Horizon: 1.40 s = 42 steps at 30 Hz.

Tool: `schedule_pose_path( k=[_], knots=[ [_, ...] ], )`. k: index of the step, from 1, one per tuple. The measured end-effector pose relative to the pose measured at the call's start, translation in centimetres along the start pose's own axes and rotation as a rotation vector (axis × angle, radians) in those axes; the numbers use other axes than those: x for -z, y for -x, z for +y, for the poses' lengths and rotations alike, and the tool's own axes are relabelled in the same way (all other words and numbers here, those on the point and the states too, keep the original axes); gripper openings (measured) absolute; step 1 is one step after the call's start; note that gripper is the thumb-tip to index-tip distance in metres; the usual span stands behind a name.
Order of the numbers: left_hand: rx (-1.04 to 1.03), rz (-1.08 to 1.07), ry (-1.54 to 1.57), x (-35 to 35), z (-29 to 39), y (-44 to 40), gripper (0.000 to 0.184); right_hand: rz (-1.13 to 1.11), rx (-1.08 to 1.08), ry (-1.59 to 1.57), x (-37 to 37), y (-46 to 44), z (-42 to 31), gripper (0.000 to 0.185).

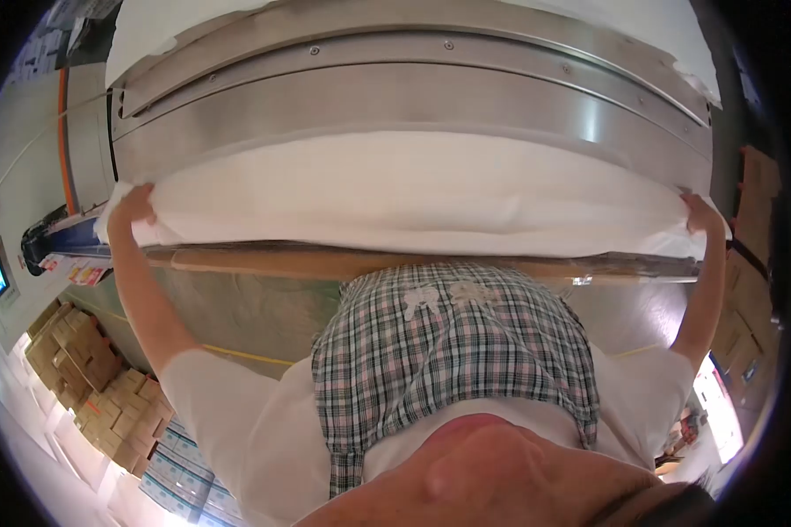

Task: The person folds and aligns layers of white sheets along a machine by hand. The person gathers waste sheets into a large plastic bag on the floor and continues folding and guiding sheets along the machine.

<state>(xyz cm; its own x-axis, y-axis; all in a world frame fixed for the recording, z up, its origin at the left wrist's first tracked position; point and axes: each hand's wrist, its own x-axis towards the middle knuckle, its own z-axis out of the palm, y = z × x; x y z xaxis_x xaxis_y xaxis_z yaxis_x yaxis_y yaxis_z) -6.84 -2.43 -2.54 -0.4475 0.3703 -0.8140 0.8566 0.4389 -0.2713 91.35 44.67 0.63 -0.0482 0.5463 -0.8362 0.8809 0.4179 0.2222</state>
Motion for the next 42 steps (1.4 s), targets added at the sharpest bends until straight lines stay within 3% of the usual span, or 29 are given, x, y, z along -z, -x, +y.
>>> schedule_pose_path(
  k=[3, 4, 6, 8, 10, 11, 12, 13, 14, 15, 17, 18, 19, 22, 24, 28, 29, 31, 35, 37, 39, 41, 42],
  knots=[
    [0.004, 0.091, 0.129, 4.2, 3.5, -4.8, 0.064, -0.075, -0.139, 0.163, 2.6, -9.9, 0.2, 0.071],
    [0.011, 0.098, 0.141, 5.1, 4.4, -5.8, 0.064, -0.062, -0.137, 0.17, 4.1, -10.7, 0.2, 0.071],
    [0.03, 0.121, 0.088, 5.6, 6.0, -6.9, 0.056, -0.296, -0.08, 0.365, 5.2, -10.7, -0.6, 0.063],
    [-0.004, 0.192, 0.14, 5.1, 7.5, -5.5, 0.05, -0.282, -0.125, 0.398, 4.7, -9.5, -0.4, 0.053],
    [-0.036, 0.272, 0.189, 4.6, 9.8, -2.8, 0.045, -0.068, -0.21, 0.042, 2.9, -9.8, 2.6, 0.04],
    [-0.019, 0.608, 0.143, 4.1, 11.5, -0.7, 0.04, -0.061, -0.206, 0.043, 1.9, -9.9, 3.8, 0.04],
    [0.001, 0.946, 0.091, 3.6, 12.9, 1.0, 0.036, 0.227, -0.127, 0.001, 0.8, -10.0, 5.0, 0.038],
    [-0.108, 1.178, 0.151, 3.1, 13.5, 1.8, 0.028, 0.517, -0.045, -0.043, 0.4, -10.0, 5.5, 0.036],
    [-0.225, 1.229, 0.357, 3.0, 15.3, 3.8, 0.026, 0.632, 0.083, -0.2, 0.8, -9.7, 4.2, 0.033],
    [-0.345, 1.272, 0.563, 3.0, 17.9, 6.5, 0.025, 0.742, 0.216, -0.357, 1.5, -8.4, 1.0, 0.029],
    [-0.352, 1.127, 0.823, 2.5, 24.4, 11.8, 0.021, 0.751, 0.544, -0.645, 3.5, -6.8, -8.2, 0.023],
    [-0.537, 1.098, 0.89, 1.5, 27.2, 13.2, 0.022, 0.611, 0.572, -0.849, 5.2, -3.5, -15.2, 0.022],
    [-0.733, 1.113, 0.881, 0.4, 29.4, 13.8, 0.021, 0.602, 0.791, -0.883, 6.2, -1.7, -21.1, 0.023],
    [-0.876, 1.072, 0.558, -1.2, 33.3, 15.5, 0.027, 0.661, 0.934, -0.671, 8.5, 2.0, -35.9, 0.022],
    [-0.84, 1.092, 0.526, -1.8, 33.1, 16.2, 0.029, 0.604, 1.139, -0.697, 9.3, 4.2, -44.7, 0.022],
    [-0.761, 1.114, 0.533, -3.2, 30.0, 14.9, 0.034, 0.827, 1.457, -0.492, 9.5, 8.1, -57.2, 0.026],
    [-0.759, 1.124, 0.529, -3.4, 29.8, 14.6, 0.034, 0.836, 1.462, -0.487, 9.3, 8.5, -58.9, 0.026],
    [-0.691, 1.159, 0.486, -4.1, 27.9, 13.7, 0.036, 1.081, 1.442, -0.434, 9.0, 9.2, -62.7, 0.024],
    [-0.698, 1.191, 0.413, -5.2, 23.7, 11.6, 0.035, 0.968, 1.298, -0.159, 8.8, 9.4, -67.2, 0.019],
    [-0.532, 1.338, 0.321, -5.9, 20.2, 8.2, 0.033, 1.142, 1.323, -0.089, 7.7, 12.4, -66.5, 0.013],
    [-0.314, 1.146, 0.227, -5.5, 14.9, 6.3, 0.034, 1.166, 1.333, -0.095, 6.8, 14.5, -65.7, 0.012],
    [-0.207, 1.454, 0.23, -5.7, 9.5, 2.7, 0.03, 1.191, 1.328, -0.121, 6.4, 14.5, -66.1, 0.011],
    [-0.112, 1.406, 0.175, -5.9, 6.6, 0.8, 0.03, 1.202, 1.299, -0.139, 6.2, 13.9, -66.7, 0.012]
  ],
)
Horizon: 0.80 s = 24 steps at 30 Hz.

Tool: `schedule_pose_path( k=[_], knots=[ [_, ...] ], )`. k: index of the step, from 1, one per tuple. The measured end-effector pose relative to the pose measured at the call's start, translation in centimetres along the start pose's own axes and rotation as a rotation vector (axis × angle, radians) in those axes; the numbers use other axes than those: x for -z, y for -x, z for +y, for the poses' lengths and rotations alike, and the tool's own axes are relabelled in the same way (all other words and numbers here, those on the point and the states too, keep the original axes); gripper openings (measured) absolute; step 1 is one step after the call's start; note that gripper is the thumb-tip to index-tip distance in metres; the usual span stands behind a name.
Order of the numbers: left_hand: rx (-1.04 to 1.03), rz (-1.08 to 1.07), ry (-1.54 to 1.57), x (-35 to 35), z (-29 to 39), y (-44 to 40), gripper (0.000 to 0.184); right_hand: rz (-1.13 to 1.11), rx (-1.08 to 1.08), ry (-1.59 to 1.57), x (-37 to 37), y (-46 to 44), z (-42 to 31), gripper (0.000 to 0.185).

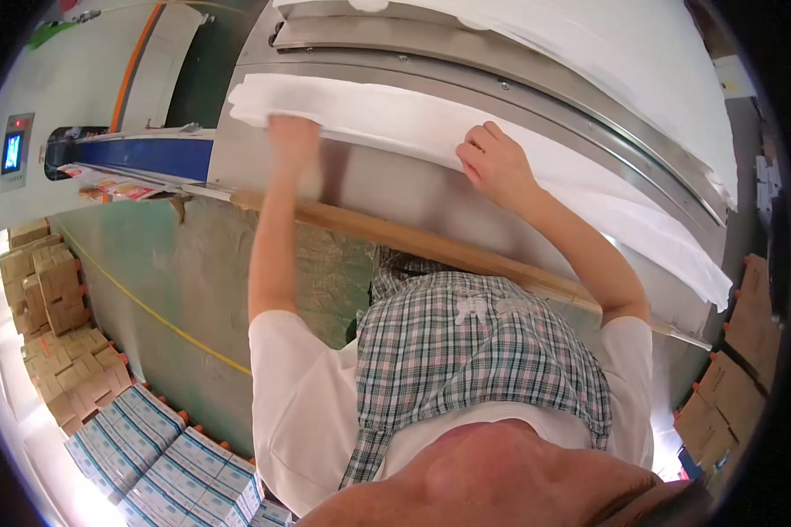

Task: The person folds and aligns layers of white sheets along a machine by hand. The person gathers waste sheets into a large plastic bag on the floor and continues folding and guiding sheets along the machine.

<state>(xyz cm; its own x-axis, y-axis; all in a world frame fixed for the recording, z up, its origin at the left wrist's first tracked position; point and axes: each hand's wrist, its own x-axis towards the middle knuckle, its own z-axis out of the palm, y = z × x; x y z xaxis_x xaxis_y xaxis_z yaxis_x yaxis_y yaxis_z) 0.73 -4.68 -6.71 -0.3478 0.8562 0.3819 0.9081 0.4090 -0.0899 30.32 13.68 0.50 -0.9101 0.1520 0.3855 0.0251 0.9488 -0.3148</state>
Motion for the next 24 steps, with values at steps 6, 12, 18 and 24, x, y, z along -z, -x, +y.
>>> schedule_pose_path(
  k=[6, 12, 18, 24],
  knots=[
    [0.361, -0.094, -0.229, -3.0, -17.5, -0.4, 0.032, 0.03, -0.145, 0.016, -2.8, 0.8, 0.4, 0.01],
    [-0.181, 0.066, 0.345, 1.7, -0.2, -9.8, 0.013, 0.029, -0.195, 0.053, -3.3, 2.3, 0.7, 0.012],
    [-0.129, -0.149, 0.374, -2.7, 10.5, -8.6, 0.035, -0.171, -0.425, 0.134, 1.8, 5.6, 0.9, 0.029],
    [-0.074, -0.181, 0.366, -2.5, 2.5, 0.5, 0.027, -0.192, -0.562, 0.109, 6.8, 13.3, 2.9, 0.044]
  ],
)
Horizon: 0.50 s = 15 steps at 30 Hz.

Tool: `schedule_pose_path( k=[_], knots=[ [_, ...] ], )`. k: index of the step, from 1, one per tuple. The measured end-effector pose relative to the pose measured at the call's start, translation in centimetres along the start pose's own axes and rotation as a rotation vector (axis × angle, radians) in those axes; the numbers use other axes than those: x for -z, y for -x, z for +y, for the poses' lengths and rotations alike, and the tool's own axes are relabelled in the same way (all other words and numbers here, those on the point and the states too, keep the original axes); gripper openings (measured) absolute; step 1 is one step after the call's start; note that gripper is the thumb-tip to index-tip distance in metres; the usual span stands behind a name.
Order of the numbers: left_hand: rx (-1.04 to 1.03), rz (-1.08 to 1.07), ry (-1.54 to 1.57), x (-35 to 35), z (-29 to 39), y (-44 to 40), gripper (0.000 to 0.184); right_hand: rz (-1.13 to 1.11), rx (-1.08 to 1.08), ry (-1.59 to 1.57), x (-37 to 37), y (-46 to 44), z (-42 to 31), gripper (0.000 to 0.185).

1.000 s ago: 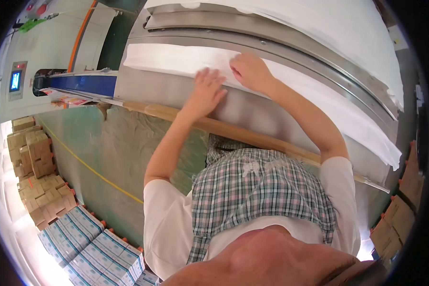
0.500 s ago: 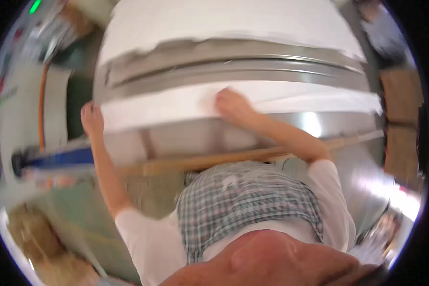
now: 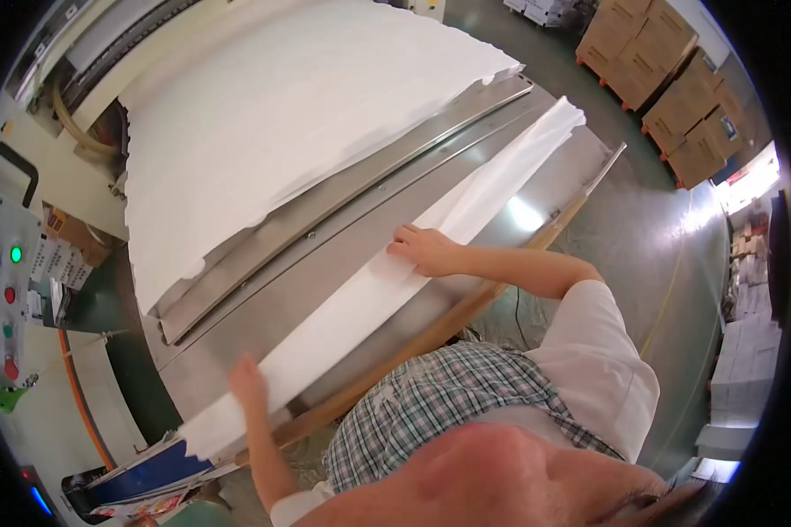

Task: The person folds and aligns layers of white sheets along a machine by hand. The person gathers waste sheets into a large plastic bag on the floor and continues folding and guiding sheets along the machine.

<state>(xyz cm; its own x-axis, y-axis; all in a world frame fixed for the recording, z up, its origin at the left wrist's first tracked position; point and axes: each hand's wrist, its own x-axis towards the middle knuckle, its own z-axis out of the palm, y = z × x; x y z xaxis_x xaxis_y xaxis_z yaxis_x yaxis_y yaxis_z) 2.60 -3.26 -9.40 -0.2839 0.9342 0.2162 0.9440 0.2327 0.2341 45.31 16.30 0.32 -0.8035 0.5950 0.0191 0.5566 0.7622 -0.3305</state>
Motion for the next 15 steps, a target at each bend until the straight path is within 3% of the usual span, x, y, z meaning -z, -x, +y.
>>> schedule_pose_path(
  k=[1, 2, 4, 5, 7, 9, 10, 12, 15],
  knots=[
    [0.017, 0.069, -0.086, 0.2, -2.6, 1.9, 0.023, -0.004, -0.013, 0.018, 0.2, 0.7, 0.9, 0.047],
    [0.113, 0.074, 0.036, 1.1, -5.5, 3.5, 0.022, -0.011, -0.023, 0.035, 0.5, 1.3, 1.8, 0.049],
    [0.266, -0.2, -0.226, 5.7, -7.7, 4.4, 0.027, -0.02, -0.032, 0.043, 1.1, 1.7, 3.4, 0.049],
    [0.258, -0.204, -0.239, 7.0, -7.7, 4.3, 0.027, -0.028, -0.036, 0.055, 1.3, 1.8, 4.2, 0.048],
    [0.479, -0.132, -0.631, 8.4, -7.1, 3.9, 0.033, -0.001, 0.006, 0.029, 1.8, 2.1, 5.6, 0.048],
    [0.403, -0.092, -0.555, 6.7, -6.2, 3.2, 0.036, 0.017, 0.045, -0.005, 2.1, 2.2, 6.9, 0.047],
    [0.336, -0.053, -0.47, 5.5, -5.7, 3.0, 0.039, 0.023, 0.043, -0.003, 2.3, 2.4, 7.5, 0.049],
    [0.648, -0.096, -0.373, 2.7, -1.7, 1.7, 0.041, 0.017, 0.035, -0.026, 2.7, 3.2, 8.7, 0.051],
    [0.506, -0.135, -0.42, 2.1, 6.6, 0.5, 0.043, -0.011, 0.017, 0.0, 4.0, 4.1, 11.3, 0.052]
  ],
)
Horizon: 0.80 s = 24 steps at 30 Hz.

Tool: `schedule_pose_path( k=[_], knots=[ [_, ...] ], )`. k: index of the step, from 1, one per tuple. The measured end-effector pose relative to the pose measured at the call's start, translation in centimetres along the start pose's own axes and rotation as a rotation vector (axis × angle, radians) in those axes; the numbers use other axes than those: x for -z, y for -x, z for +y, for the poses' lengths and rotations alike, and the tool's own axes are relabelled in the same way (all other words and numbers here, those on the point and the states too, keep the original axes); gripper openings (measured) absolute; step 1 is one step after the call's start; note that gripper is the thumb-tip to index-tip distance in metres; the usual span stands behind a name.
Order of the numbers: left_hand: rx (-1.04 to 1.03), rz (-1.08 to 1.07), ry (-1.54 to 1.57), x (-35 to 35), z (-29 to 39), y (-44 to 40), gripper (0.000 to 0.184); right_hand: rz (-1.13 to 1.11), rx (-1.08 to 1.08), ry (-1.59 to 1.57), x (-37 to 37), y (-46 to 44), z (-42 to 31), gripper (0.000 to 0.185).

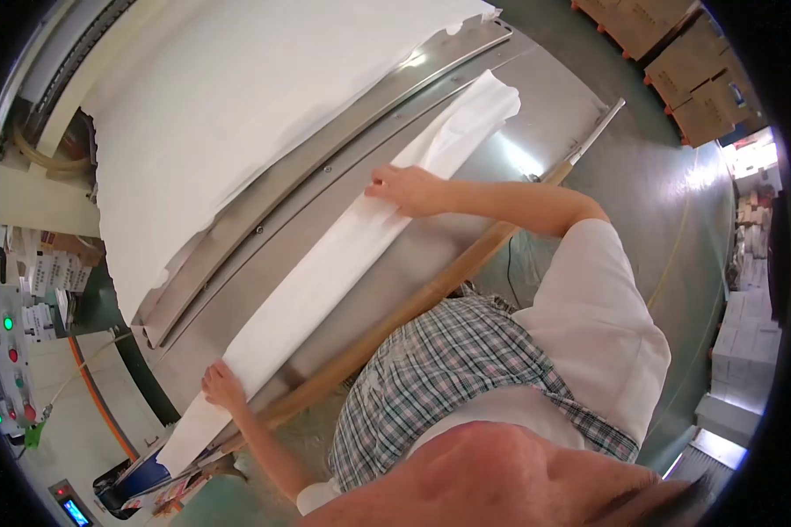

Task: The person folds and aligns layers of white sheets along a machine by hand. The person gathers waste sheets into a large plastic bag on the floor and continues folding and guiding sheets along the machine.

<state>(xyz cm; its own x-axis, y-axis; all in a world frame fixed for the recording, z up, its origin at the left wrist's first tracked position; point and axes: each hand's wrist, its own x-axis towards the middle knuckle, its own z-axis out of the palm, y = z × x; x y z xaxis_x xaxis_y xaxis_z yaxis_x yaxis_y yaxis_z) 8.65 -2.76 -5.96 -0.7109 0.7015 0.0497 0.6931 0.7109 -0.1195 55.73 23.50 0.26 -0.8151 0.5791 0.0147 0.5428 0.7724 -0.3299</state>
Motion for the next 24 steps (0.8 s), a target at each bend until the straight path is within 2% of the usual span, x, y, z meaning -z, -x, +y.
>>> schedule_pose_path(
  k=[7, 9, 11, 13, 15, 17, 19, 20, 22, 23, 24],
  knots=[
    [0.032, 0.032, -0.005, -0.2, 0.9, 0.4, 0.043, -0.015, -0.085, 0.116, 3.5, 3.6, 6.6, 0.055],
    [0.032, 0.047, 0.004, -0.2, 1.0, 0.4, 0.043, -0.029, -0.203, 0.244, 3.6, 4.3, 9.4, 0.054],
    [0.041, 0.05, 0.002, -0.5, 0.8, 0.3, 0.043, 0.094, -0.275, 0.316, 3.7, 5.9, 13.1, 0.053],
    [0.045, 0.035, -0.011, -0.2, 0.9, 0.4, 0.043, 0.21, -0.428, 0.377, 4.0, 7.8, 17.9, 0.05],
    [0.042, 0.031, -0.001, 0.0, 1.0, 0.3, 0.044, 0.343, -0.675, 0.421, 4.3, 9.6, 22.5, 0.045],
    [0.059, -0.021, 0.006, 0.6, 1.4, 0.2, 0.045, 0.425, -0.795, 0.477, 5.0, 12.0, 26.7, 0.041],
    [0.072, -0.068, 0.01, 1.3, 2.1, 0.0, 0.047, 0.656, -0.981, 0.409, 4.9, 14.6, 29.9, 0.03],
    [0.072, -0.088, 0.053, 1.7, 2.7, 0.1, 0.048, 0.645, -0.988, 0.4, 5.1, 15.8, 31.4, 0.03],
    [0.079, -0.11, 0.091, 1.9, 3.3, 0.0, 0.05, 0.687, -1.089, 0.235, 6.4, 16.5, 32.8, 0.017],
    [0.056, -0.113, 0.087, 1.5, 3.4, 0.0, 0.051, 0.678, -1.083, 0.231, 7.1, 16.1, 32.6, 0.017],
    [0.032, -0.117, 0.083, 1.2, 3.5, 0.1, 0.052, 0.761, -1.018, 0.114, 8.6, 14.9, 30.3, 0.018]
  ],
)
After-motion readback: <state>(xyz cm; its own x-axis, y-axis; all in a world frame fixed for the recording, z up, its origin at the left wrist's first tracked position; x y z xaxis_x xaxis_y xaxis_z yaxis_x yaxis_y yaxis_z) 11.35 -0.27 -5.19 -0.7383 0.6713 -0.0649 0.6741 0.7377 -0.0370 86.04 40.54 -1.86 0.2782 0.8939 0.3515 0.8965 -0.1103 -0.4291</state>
